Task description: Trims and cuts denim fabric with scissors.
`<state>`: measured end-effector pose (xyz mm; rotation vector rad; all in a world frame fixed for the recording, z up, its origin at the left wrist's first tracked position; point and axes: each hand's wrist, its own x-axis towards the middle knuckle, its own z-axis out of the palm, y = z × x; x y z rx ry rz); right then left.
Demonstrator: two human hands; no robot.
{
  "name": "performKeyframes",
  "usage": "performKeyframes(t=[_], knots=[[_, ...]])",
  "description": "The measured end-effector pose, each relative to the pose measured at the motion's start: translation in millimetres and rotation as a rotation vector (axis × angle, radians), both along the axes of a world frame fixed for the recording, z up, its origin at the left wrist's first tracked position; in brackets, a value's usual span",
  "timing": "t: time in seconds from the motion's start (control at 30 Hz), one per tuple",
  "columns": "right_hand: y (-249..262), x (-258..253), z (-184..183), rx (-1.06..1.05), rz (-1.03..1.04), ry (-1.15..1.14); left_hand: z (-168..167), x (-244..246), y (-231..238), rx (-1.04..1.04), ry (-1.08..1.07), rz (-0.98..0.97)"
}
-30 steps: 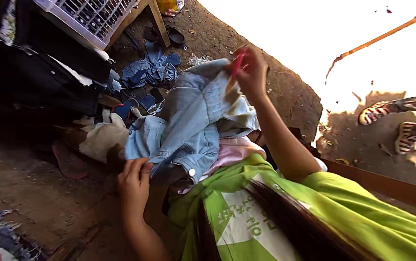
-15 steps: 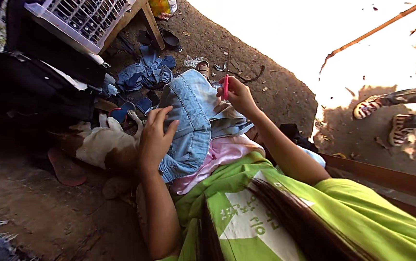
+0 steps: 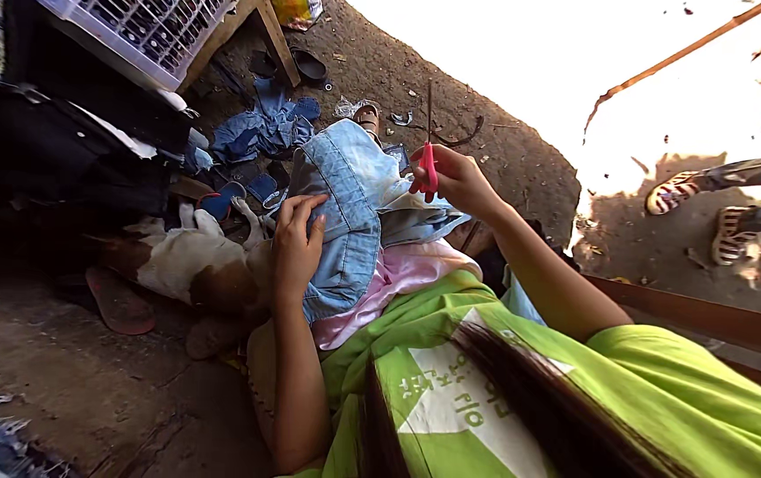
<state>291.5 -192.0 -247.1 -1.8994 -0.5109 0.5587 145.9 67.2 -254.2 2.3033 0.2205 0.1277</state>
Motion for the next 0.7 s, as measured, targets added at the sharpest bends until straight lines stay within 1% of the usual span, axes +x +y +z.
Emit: performKeyframes(t=[0.07,0.13,0.2,0.3,0.37,0.43,0.5,0.57,0.63,0.67,0.7], knots=[[-1,-4,0,0.014,0.073,0.021,-3,0,2,0.019,-0.007,0.022],[-2,-8,2,-0.015,0.149,0.031,-10,1,4,0.023,-0.017,0.043],[-2,-11,4,-0.066,0.227,0.048,-16,2,5,0.018,-0.037,0.056],[0,-14,12,-0.164,0.325,0.08,-24,2,4,0.078,-0.095,0.097],[1,-15,18,-0.208,0.378,0.076,-25,4,4,0.089,-0.08,0.127],[3,-18,29,-0.238,0.428,0.102,-25,7,4,0.057,-0.048,0.168],[2,-24,32,-0.196,0.457,0.14,-26,4,3,0.059,-0.052,0.198],[-3,-34,24,-0.047,0.44,0.229,-21,-3,-2,0.089,-0.073,0.227],[-4,-47,20,0.08,0.387,0.323,-6,-8,-17,0.031,-0.119,0.231],[-3,-54,22,0.097,0.366,0.322,4,-12,-29,-0.025,-0.127,0.203],[0,-61,25,0.089,0.356,0.273,12,-16,-43,-0.093,-0.112,0.145]])
